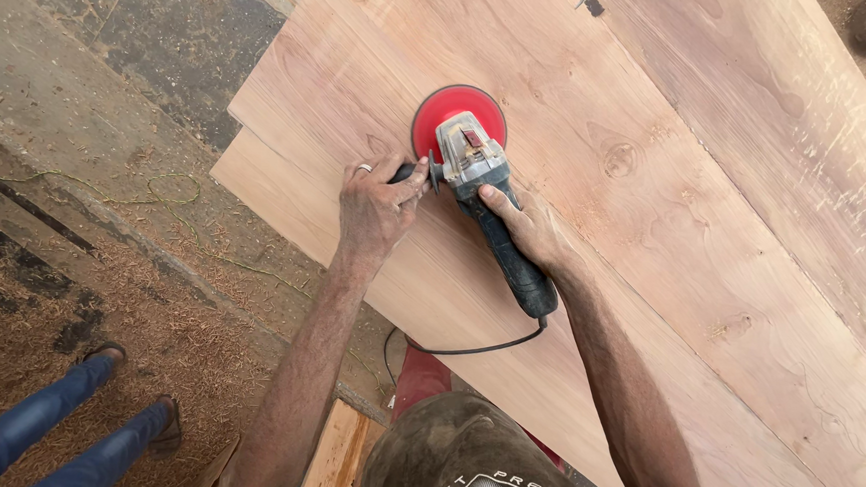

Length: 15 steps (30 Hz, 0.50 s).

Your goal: The person uses a handheld electric sander to smooth the surface of a large wooden plank. They move the tool back and forth across the wood, covering different sections of the plank to ensure an even finish.

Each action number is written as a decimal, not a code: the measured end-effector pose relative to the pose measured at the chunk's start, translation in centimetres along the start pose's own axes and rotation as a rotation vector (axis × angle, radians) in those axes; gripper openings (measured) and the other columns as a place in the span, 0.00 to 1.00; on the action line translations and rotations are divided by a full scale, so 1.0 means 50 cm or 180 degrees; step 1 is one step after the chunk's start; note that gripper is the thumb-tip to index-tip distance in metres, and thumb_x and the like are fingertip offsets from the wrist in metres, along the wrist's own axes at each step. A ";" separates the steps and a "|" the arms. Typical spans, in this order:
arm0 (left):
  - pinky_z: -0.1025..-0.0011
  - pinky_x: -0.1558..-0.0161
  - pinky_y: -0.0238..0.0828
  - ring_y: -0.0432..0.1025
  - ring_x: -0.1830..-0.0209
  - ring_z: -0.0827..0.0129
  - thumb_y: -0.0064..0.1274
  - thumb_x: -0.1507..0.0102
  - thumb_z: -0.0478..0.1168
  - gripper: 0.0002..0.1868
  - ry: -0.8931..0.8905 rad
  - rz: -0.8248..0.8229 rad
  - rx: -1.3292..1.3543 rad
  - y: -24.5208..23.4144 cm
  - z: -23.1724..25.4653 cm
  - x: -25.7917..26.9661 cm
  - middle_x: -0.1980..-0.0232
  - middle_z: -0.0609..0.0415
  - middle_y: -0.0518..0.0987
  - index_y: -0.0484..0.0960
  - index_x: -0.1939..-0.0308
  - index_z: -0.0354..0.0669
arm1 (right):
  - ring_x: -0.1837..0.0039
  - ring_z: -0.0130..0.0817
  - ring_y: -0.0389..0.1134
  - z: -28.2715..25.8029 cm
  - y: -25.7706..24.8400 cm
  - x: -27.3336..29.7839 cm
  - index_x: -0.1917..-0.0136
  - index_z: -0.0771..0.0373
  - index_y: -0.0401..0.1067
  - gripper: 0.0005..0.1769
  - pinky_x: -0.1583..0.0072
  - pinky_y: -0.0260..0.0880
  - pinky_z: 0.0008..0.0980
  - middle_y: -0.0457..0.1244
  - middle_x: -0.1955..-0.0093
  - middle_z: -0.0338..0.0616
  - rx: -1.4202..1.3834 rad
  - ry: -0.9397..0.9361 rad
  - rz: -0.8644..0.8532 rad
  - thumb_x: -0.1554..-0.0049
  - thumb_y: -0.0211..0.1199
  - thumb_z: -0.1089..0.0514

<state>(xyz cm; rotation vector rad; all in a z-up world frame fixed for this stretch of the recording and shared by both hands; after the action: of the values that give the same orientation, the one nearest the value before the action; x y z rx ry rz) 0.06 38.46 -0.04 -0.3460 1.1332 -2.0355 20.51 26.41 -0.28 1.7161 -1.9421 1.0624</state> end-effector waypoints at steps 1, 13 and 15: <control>0.59 0.49 0.69 0.75 0.55 0.65 0.64 0.38 0.41 0.15 0.0047 -0.0004 0.0047 0.011 0.018 0.011 0.59 0.60 0.79 0.87 0.47 0.54 | 0.49 0.42 0.72 0.012 -0.007 0.020 0.31 0.59 0.68 0.42 0.48 0.70 0.47 0.69 0.49 0.55 -0.0074 0.0021 0.0031 0.41 0.47 0.25; 0.50 0.40 0.65 0.73 0.46 0.53 0.61 0.43 0.33 0.23 0.0242 -0.0599 0.0481 0.140 0.238 0.174 0.46 0.45 0.77 0.84 0.42 0.44 | 0.64 0.35 0.71 0.358 -0.043 0.246 0.48 0.70 0.71 0.41 0.62 0.72 0.35 0.68 0.65 0.50 -0.1102 0.0519 -0.0005 0.41 0.50 0.25; 0.50 0.38 0.65 0.72 0.44 0.52 0.61 0.43 0.33 0.24 0.0384 -0.0734 0.0619 0.165 0.281 0.191 0.45 0.44 0.77 0.84 0.41 0.43 | 0.65 0.37 0.71 0.410 -0.043 0.297 0.51 0.73 0.72 0.43 0.63 0.72 0.37 0.68 0.66 0.51 -0.1422 0.0481 0.0035 0.39 0.50 0.25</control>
<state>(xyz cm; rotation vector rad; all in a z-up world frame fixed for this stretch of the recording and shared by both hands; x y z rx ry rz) 5.56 20.39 0.04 -0.2689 0.9924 -2.3760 23.92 1.39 -3.09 1.3429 -1.9132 0.6700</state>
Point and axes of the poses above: each hand's wrist, its own x-axis away from the middle knuckle, its own y-axis out of the palm, z = x × y, the point moved 1 cm from there along -x, towards the middle knuckle
